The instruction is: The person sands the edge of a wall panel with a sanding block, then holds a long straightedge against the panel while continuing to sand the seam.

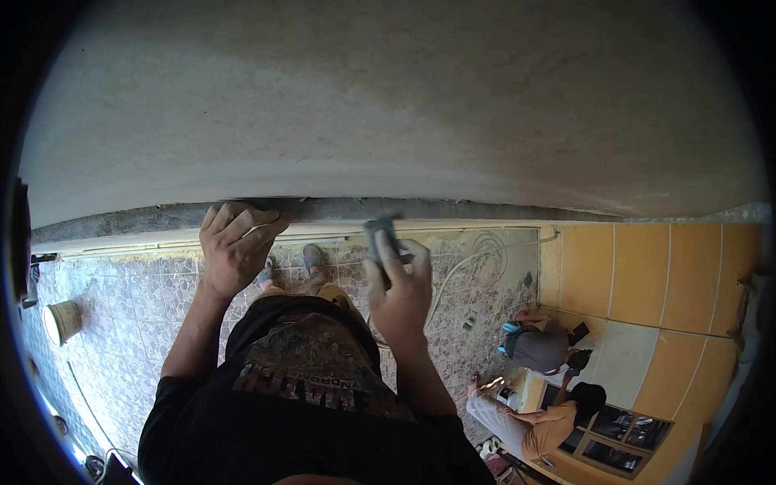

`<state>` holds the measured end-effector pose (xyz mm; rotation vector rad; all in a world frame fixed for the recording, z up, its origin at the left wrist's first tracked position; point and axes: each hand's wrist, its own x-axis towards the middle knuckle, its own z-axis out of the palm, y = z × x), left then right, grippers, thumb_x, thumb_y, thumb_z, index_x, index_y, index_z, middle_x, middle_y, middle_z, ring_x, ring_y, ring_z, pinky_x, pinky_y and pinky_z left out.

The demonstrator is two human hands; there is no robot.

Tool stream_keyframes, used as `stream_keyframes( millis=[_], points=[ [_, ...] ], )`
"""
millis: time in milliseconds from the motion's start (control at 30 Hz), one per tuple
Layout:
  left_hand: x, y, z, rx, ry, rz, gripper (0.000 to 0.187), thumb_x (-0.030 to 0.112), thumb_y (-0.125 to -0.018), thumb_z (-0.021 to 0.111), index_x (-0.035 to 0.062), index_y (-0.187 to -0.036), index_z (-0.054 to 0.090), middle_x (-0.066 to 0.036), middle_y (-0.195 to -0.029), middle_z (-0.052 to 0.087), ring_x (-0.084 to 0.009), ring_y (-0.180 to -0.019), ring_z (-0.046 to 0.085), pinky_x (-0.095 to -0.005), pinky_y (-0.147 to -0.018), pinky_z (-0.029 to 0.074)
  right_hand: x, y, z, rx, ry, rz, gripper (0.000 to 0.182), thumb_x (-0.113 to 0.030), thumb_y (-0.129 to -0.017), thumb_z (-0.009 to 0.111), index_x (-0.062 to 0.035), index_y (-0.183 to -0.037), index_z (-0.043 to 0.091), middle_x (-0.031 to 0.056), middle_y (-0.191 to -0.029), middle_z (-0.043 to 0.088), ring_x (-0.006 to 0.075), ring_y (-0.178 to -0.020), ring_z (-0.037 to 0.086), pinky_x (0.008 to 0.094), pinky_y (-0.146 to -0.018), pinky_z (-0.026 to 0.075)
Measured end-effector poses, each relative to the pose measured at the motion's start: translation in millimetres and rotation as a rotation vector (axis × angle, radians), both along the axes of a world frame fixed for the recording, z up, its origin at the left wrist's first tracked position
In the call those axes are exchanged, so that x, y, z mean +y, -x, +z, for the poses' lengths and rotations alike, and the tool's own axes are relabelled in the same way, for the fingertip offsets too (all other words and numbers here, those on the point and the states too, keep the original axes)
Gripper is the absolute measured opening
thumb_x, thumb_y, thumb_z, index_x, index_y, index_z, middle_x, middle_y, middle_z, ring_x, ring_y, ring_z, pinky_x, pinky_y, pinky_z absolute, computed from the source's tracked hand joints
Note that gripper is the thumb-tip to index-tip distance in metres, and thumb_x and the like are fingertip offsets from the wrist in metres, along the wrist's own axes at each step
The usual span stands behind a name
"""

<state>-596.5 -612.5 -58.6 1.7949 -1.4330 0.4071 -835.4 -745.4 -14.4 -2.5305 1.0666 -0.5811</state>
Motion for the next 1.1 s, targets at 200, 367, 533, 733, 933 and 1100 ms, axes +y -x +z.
stream_keyframes(
  millis=[200,367,533,733,933,1100],
  points=[
    [-2.0,1.5,1.1,-0.02,-0.002,0.01,0.032,0.008,-0.07,0.085,0.0237,-0.099,0.084,0.011,-0.101,0.074,-0.0148,-0.092,0.065,-0.0347,-0.075,0.047,13.9,-13.6,5.5,-0.11,-0.066,0.01,0.044,-0.016,-0.098,0.076,-0.0042,-0.14,0.07,0.0203,-0.142,0.06,0.0354,-0.113,0.074,0.0423,-0.086,0.064],
    [-2.5,2.0,0.2,-0.026,0.001,0.016,0.03,0.009,-0.071,0.085,0.0231,-0.098,0.084,0.01,-0.101,0.074,-0.0156,-0.091,0.065,-0.0358,-0.075,0.046,12.1,-24.7,18.1,-0.153,-0.061,0.006,0.042,-0.013,-0.101,0.072,-0.0045,-0.143,0.068,0.0219,-0.144,0.061,0.0359,-0.114,0.074,0.0424,-0.087,0.064],
    [-1.0,0.7,-0.1,0.003,0.008,0.002,0.028,0.01,-0.072,0.086,0.0226,-0.097,0.084,0.008,-0.101,0.074,-0.016,-0.091,0.065,-0.0361,-0.075,0.047,-29.6,2.1,1.6,-0.014,0.104,-0.097,0.042,-0.025,-0.107,0.063,-0.004,-0.143,0.067,0.0204,-0.144,0.061,0.0367,-0.114,0.074,0.0455,-0.088,0.065],
    [-3.5,4.8,2.8,0.025,0.009,0.029,0.027,0.011,-0.072,0.087,0.0218,-0.096,0.084,0.008,-0.1,0.074,-0.0167,-0.091,0.065,-0.0364,-0.075,0.047,15.6,-35.4,11.3,0.075,-0.027,-0.005,0.049,-0.025,-0.105,0.065,-0.0069,-0.151,0.06,0.021,-0.148,0.056,0.0382,-0.111,0.075,0.0463,-0.087,0.066],
    [-1.9,3.5,-0.1,0.026,-0.002,0.018,0.027,0.01,-0.072,0.088,0.0217,-0.095,0.084,0.008,-0.1,0.074,-0.0166,-0.09,0.065,-0.0364,-0.075,0.047,-35.8,6.8,6.9,0.149,0.159,-0.071,0.056,-0.019,-0.105,0.061,-0.0045,-0.159,0.049,0.0237,-0.156,0.049,0.0384,-0.114,0.074,0.0441,-0.089,0.065],
    [-3.7,3.2,4.2,0.016,-0.003,0.018,0.027,0.01,-0.071,0.088,0.0218,-0.095,0.084,0.008,-0.099,0.074,-0.0161,-0.09,0.065,-0.0366,-0.076,0.047,18.4,-42.0,17.1,0.137,0.019,0.097,0.054,-0.018,-0.105,0.06,0.0025,-0.155,0.052,0.0249,-0.16,0.049,0.0418,-0.124,0.069,0.0464,-0.096,0.063]
  ],
)
